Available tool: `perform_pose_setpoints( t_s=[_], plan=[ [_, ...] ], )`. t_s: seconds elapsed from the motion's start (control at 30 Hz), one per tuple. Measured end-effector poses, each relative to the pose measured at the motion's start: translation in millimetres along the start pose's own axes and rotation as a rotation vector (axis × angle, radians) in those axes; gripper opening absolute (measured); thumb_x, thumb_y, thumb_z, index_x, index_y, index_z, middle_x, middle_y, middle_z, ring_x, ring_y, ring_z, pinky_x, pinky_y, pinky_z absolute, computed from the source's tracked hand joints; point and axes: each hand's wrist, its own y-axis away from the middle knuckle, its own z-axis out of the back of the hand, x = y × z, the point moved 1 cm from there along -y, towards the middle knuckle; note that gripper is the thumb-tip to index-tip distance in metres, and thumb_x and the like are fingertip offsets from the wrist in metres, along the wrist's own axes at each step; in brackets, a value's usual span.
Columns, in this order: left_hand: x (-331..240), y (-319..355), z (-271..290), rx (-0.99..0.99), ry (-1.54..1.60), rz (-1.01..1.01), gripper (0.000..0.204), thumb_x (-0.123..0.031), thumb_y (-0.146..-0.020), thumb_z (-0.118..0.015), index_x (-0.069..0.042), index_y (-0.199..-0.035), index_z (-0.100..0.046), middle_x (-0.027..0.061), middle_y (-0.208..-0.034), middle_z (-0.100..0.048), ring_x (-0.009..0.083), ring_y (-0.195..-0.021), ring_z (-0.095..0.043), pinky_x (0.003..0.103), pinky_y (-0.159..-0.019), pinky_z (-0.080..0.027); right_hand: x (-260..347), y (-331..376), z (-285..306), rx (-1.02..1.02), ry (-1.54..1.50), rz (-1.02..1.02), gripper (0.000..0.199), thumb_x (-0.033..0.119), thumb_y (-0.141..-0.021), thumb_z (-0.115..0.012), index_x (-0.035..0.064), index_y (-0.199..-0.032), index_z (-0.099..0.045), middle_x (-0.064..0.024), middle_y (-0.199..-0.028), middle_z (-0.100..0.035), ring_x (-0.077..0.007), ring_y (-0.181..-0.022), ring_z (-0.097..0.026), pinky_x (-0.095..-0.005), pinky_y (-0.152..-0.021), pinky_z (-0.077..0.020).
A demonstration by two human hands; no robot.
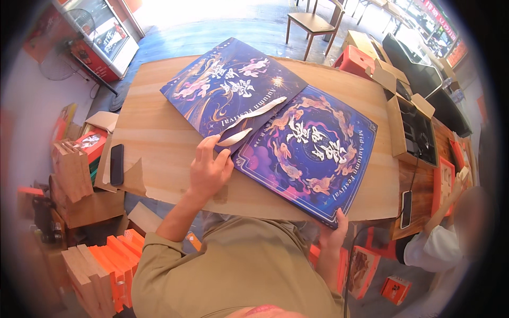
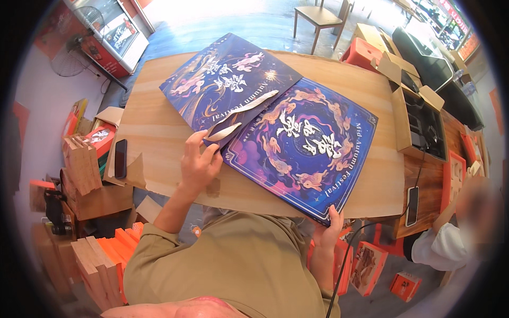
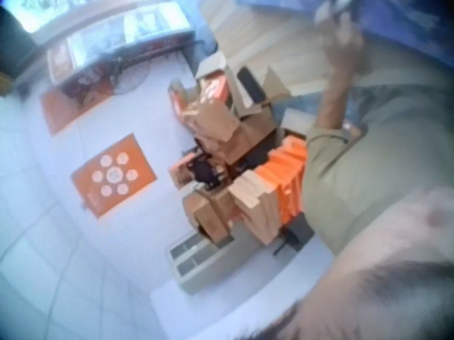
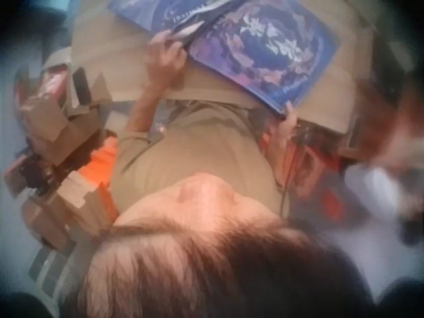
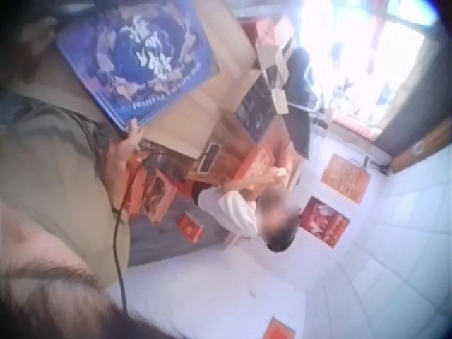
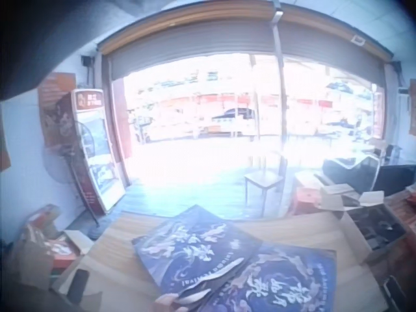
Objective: The person assembles a decorative box by inserting a tray into a sleeve, placing a lid on top, and securing it with a ribbon. The person handles the box components and ribbon by hand on a wooden table.
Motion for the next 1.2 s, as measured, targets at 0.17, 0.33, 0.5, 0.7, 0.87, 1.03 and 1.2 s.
perform_pose_setpoints(
  t_s=[0.17,0.33,0.5,0.7,0.87,1.03,1.2],
  plan=[
    [3.4,5.2,-1.2,0.073,0.015,0.001,0.02,-0.006,-0.08,-0.077,-0.006,-0.1,-0.074,0.0085,-0.117,-0.068,0.0284,-0.108,-0.069,0.038,-0.078,-0.062,-5.1,-0.4,10.1,0.009,-0.043,0.051,0.038,0.021,-0.105,-0.06,0.0015,-0.138,-0.057,-0.0105,-0.124,-0.069,-0.0218,-0.105,-0.074,-0.0406,-0.082,-0.0667],
    [0.8,-1.8,6.8,0.071,0.068,-0.013,0.021,-0.002,-0.079,-0.076,-0.003,-0.1,-0.074,0.0068,-0.104,-0.074,0.0282,-0.095,-0.072,0.038,-0.077,-0.061,-9.7,-0.1,15.6,0.011,-0.057,0.077,0.037,0.024,-0.105,-0.062,0.0021,-0.135,-0.061,-0.01,-0.124,-0.071,-0.0229,-0.108,-0.073,-0.0418,-0.088,-0.0654],
    [10.4,-1.1,19.2,0.149,0.121,-0.078,0.025,-0.004,-0.078,-0.074,-0.005,-0.103,-0.075,0.0062,-0.103,-0.075,0.0245,-0.084,-0.071,0.036,-0.069,-0.06,-11.0,10.3,3.7,-0.026,-0.058,0.015,0.044,0.022,-0.107,-0.061,0.0027,-0.146,-0.052,-0.0081,-0.127,-0.066,-0.0182,-0.107,-0.071,-0.0358,-0.084,-0.0636],
    [46.4,-14.9,15.7,0.132,0.242,-0.1,0.037,-0.009,-0.078,-0.076,-0.008,-0.115,-0.074,0.0088,-0.106,-0.075,0.0287,-0.088,-0.071,0.04,-0.072,-0.06,-15.1,17.1,-6.1,-0.027,-0.047,0.043,0.046,0.024,-0.109,-0.06,0.0031,-0.148,-0.051,-0.0089,-0.128,-0.066,-0.0203,-0.107,-0.071,-0.039,-0.084,-0.065],
    [185.1,-75.8,-23.9,-0.168,0.037,0.239,0.058,-0.025,-0.089,-0.075,-0.002,-0.141,-0.061,0.0176,-0.132,-0.067,0.0352,-0.122,-0.063,0.041,-0.101,-0.054,-16.6,17.6,5.6,-0.022,-0.001,0.057,0.044,0.027,-0.107,-0.063,0.0013,-0.142,-0.054,-0.0117,-0.127,-0.067,-0.0256,-0.109,-0.072,-0.0461,-0.086,-0.0667],
    [313.3,-69.3,-85.9,0.099,0.724,0.839,0.046,-0.026,-0.098,-0.071,0.005,-0.133,-0.07,0.0137,-0.123,-0.075,0.0222,-0.114,-0.068,0.033,-0.101,-0.051,0.0,20.6,-1.9,0.029,0.081,0.021,0.05,0.019,-0.106,-0.06,0.0044,-0.152,-0.047,-0.0086,-0.126,-0.065,-0.0203,-0.105,-0.071,-0.0391,-0.082,-0.0669],
    [267.2,-52.4,-76.6,0.48,0.901,0.798,0.03,-0.022,-0.099,-0.07,0.003,-0.113,-0.079,0.0063,-0.107,-0.078,0.013,-0.104,-0.068,0.028,-0.096,-0.051,-16.5,6.2,18.4,0.119,0.044,0.034,0.052,0.017,-0.106,-0.059,0.0058,-0.155,-0.045,-0.0062,-0.127,-0.065,-0.017,-0.104,-0.07,-0.0351,-0.082,-0.064]
  ],
)
